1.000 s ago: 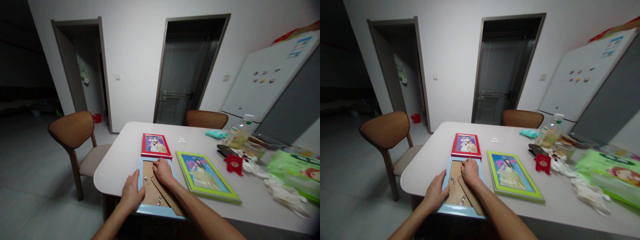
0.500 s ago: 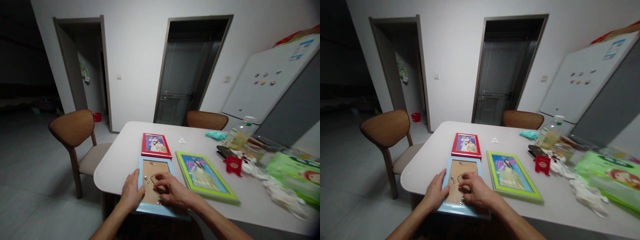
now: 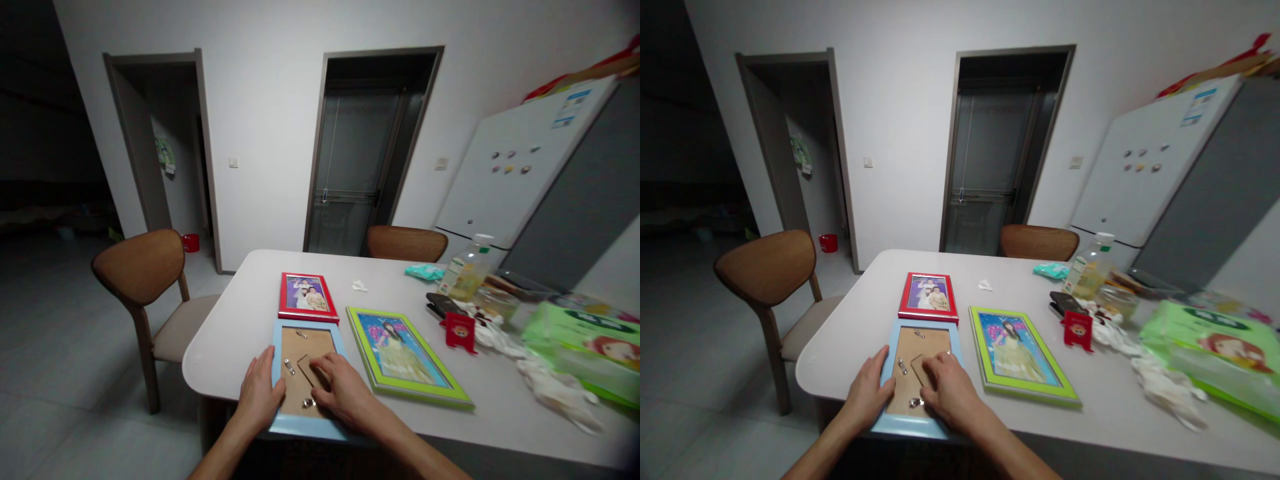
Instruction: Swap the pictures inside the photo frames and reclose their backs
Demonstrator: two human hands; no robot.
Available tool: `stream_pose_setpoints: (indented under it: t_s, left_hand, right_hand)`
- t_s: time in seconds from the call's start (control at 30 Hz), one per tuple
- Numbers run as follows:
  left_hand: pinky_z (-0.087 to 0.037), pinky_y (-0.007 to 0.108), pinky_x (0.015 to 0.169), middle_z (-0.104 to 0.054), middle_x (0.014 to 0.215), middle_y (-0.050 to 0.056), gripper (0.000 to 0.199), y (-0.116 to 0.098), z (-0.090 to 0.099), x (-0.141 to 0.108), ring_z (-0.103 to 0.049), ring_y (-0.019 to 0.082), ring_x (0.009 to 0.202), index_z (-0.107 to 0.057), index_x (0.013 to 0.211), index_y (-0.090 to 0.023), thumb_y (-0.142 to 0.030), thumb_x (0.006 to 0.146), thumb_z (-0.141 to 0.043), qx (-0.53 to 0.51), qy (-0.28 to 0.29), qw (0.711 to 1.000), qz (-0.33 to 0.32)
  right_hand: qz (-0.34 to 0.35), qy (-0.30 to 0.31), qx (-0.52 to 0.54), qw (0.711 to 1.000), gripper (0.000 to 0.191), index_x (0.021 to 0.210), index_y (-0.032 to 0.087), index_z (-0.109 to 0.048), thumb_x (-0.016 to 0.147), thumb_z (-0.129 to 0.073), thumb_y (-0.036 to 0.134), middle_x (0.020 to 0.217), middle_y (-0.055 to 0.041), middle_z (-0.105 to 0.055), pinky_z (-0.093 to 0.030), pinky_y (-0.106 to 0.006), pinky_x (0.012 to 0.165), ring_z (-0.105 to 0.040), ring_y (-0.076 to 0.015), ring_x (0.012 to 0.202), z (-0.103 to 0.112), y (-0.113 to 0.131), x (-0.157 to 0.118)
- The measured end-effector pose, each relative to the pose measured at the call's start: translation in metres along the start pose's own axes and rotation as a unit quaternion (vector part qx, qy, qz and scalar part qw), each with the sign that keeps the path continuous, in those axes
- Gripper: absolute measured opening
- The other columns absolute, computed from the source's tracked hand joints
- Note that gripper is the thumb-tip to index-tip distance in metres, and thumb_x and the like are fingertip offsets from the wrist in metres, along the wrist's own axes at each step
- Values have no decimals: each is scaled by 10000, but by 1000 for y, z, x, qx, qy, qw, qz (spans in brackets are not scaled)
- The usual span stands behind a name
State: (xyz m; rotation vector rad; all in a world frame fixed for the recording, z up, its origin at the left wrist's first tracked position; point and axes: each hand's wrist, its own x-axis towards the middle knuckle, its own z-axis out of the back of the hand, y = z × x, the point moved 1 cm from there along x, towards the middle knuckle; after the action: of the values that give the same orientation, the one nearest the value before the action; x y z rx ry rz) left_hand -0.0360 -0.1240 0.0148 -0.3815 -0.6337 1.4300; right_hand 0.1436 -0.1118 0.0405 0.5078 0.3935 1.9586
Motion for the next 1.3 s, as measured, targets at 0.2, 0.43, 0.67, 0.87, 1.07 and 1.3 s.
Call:
stream_pose_setpoints:
  t_s: [0.2,0.43,0.67,0.87,1.07,1.3]
  left_hand:
    - [-176,352,1014,-379,1286,124,503,2,-1,2,-317,198,1195,-379,1204,-82,-283,743,-392,6,14,1000,-2]
    - [-273,353,956,-462,1215,131,373,-13,10,7,-401,244,1129,-548,980,-125,-345,683,-498,-199,-24,980,19]
    - [-464,271,536,-627,645,-6,278,11,45,11,-602,170,576,-485,793,-171,-430,699,-448,-391,-19,915,100]
    - [-421,233,483,-599,582,-10,280,67,74,9,-574,156,530,-509,716,-156,-424,638,-516,-348,-39,924,151]
    - [-427,267,541,-592,575,-1,277,89,73,16,-587,195,588,-535,784,-143,-367,623,-519,-222,-54,961,155]
    - [-311,354,892,-541,1031,97,424,66,73,13,-471,249,1011,-492,1034,-128,-235,625,-524,-78,-123,985,91]
  right_hand:
    - [-30,-36,4,999,424,983,153,-575,567,-493,159,927,-81,-558,-344,-255,809,-477,-191,901,-1,1,7]
    - [-12,-69,16,997,374,944,168,-589,576,-525,162,900,-72,-555,-360,-272,796,-475,-195,885,16,24,9]
    - [38,-89,54,994,323,1016,178,-544,711,-478,259,981,-73,-556,-368,-286,808,-488,-179,906,27,20,8]
    - [-110,-74,-75,988,389,1063,127,-518,700,-471,257,954,-117,-557,-356,-285,802,-509,-206,906,19,-38,4]
    - [-137,-44,-106,984,448,1107,94,-465,668,-443,184,945,-143,-576,-356,-284,773,-525,-222,899,6,-46,9]
    - [-191,-101,66,974,572,1181,71,-361,618,-416,150,1048,-149,-552,-382,-282,758,-544,-201,863,17,-48,13]
